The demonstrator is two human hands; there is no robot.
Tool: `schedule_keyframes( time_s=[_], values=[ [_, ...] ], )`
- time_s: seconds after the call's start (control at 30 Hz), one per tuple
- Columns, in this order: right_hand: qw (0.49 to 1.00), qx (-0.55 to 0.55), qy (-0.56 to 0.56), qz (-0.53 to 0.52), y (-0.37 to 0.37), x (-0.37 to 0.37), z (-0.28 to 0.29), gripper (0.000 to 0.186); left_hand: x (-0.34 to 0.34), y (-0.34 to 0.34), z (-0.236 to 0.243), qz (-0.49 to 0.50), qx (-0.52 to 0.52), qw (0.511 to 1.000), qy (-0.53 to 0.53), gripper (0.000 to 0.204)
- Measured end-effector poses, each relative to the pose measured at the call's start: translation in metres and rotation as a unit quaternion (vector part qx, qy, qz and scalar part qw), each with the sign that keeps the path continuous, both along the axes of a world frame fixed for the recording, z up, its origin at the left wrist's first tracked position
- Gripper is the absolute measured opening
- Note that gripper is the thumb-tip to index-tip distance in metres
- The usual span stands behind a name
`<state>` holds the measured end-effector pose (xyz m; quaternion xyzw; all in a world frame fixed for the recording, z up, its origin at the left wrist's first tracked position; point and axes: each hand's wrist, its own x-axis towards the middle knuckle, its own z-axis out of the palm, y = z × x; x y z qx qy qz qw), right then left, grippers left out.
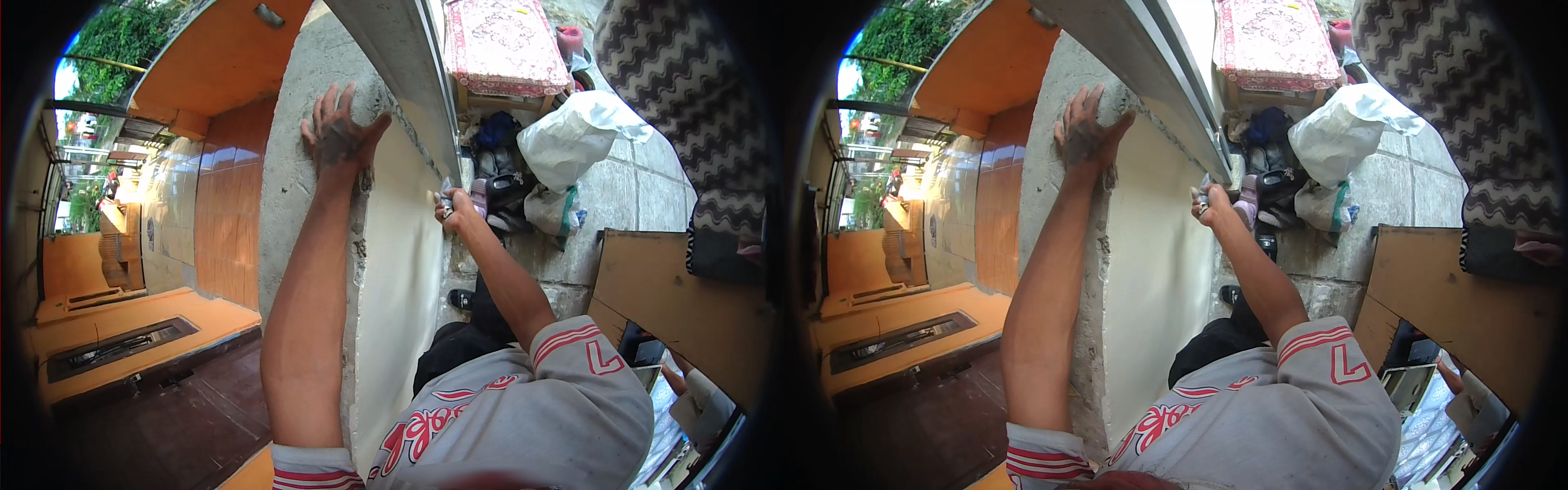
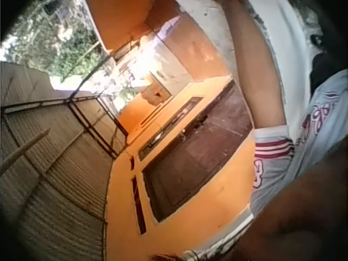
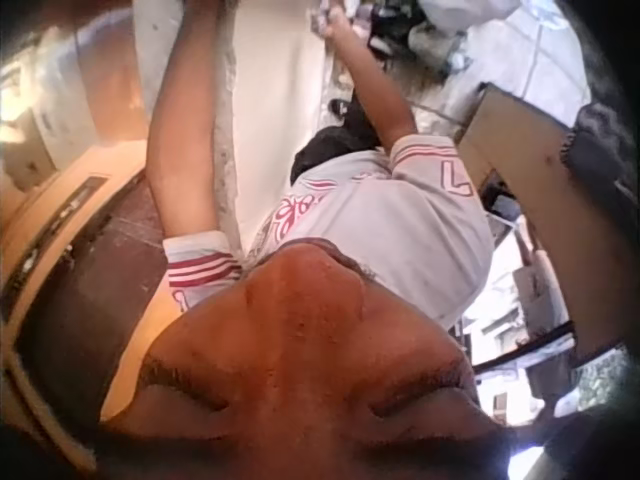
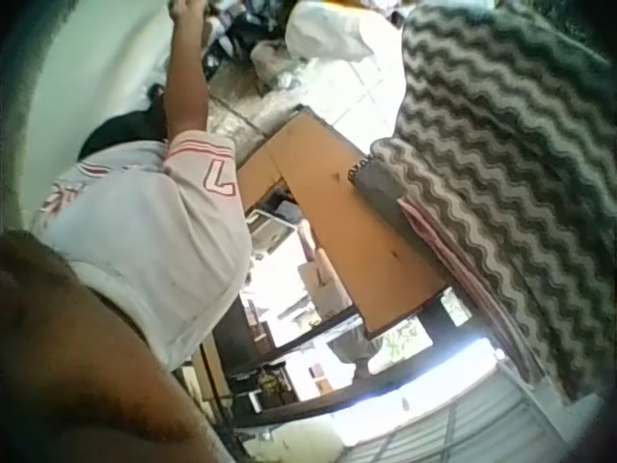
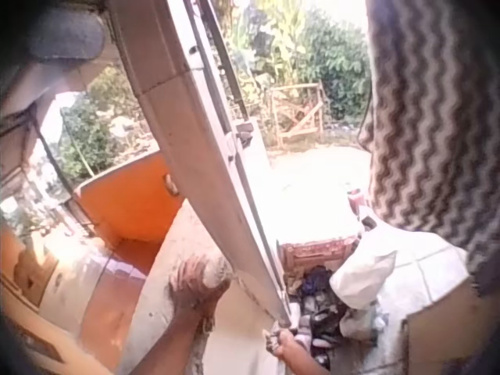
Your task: The person smooths and scrapes the edge of a concrete wall using a metal scraper and sandpaper.
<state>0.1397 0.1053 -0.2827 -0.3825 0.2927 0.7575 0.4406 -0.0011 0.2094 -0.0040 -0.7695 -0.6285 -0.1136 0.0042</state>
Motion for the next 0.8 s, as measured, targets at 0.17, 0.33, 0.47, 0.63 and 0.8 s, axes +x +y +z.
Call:
schedule_keyframes(
  time_s=[0.17,0.33,0.47,0.63,0.8],
  values=[
    [0.997,-0.016,-0.038,0.067,0.002,0.003,-0.026,0.024,-0.004,0.001,-0.003,-0.006,0.005,1.0,-0.01,0.097],
    [0.998,0.048,-0.006,0.048,0.021,-0.012,-0.004,0.027,-0.013,0.0,0.0,0.008,0.004,1.0,0.0,0.097],
    [0.994,0.053,-0.084,0.035,0.03,-0.014,-0.005,0.015,-0.008,-0.002,0.003,0.007,0.0,1.0,-0.003,0.097],
    [0.971,0.079,-0.213,0.078,0.038,-0.019,0.003,0.012,-0.008,-0.003,0.004,0.016,-0.021,1.0,-0.017,0.092],
    [0.915,0.145,-0.347,0.148,0.045,-0.025,0.021,0.031,-0.014,-0.001,0.0,0.003,0.011,1.0,-0.002,0.097]
  ],
)
